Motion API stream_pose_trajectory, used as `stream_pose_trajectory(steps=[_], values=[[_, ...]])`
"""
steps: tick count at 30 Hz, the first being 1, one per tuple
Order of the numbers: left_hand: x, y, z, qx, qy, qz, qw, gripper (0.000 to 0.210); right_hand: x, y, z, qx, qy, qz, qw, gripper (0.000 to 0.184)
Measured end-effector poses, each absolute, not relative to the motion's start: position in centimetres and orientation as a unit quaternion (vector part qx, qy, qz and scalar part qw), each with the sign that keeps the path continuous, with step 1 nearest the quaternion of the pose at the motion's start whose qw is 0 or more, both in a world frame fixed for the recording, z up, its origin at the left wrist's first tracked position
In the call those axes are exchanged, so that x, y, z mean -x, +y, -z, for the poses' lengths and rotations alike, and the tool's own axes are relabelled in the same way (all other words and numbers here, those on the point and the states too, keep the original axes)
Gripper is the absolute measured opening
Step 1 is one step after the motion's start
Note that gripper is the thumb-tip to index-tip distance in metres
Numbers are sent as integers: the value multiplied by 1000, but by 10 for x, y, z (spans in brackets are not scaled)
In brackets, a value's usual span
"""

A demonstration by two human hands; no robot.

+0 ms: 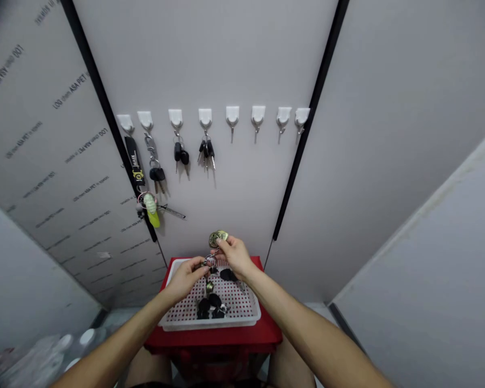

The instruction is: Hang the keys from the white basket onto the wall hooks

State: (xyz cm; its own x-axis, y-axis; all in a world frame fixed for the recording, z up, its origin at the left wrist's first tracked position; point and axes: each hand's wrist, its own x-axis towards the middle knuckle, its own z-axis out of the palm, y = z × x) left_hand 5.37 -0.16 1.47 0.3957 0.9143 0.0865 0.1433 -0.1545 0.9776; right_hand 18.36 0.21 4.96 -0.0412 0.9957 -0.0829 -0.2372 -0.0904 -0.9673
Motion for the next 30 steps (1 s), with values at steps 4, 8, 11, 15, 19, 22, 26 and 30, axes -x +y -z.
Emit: stream_pose_trajectory(steps=[4,8,11,15,19,22,26,30], values=[[-46,2,-33,-682,423,-389,452,15,-192,2,-49,479,-469,-543,505,20],[-43,3,-49,-727,423,-361,403,18,-203,1,-49,564,-573,-342,487,32],[-45,4,-59,-738,417,-348,400,16,-203,-5,-55,530,-685,-247,435,29],[-50,6,-68,-696,411,-345,477,17,-193,-14,-63,474,-753,-268,368,15],[-55,6,-74,-625,405,-375,552,20,-189,-12,-67,517,-698,-277,411,12],[-59,4,-76,-565,388,-403,607,22,-190,-9,-67,518,-676,-315,419,12],[-63,4,-77,-509,362,-436,648,23,-193,-7,-71,487,-641,-393,445,13],[-61,8,-77,-533,377,-458,604,17,-199,-5,-91,495,-657,-334,459,10]])
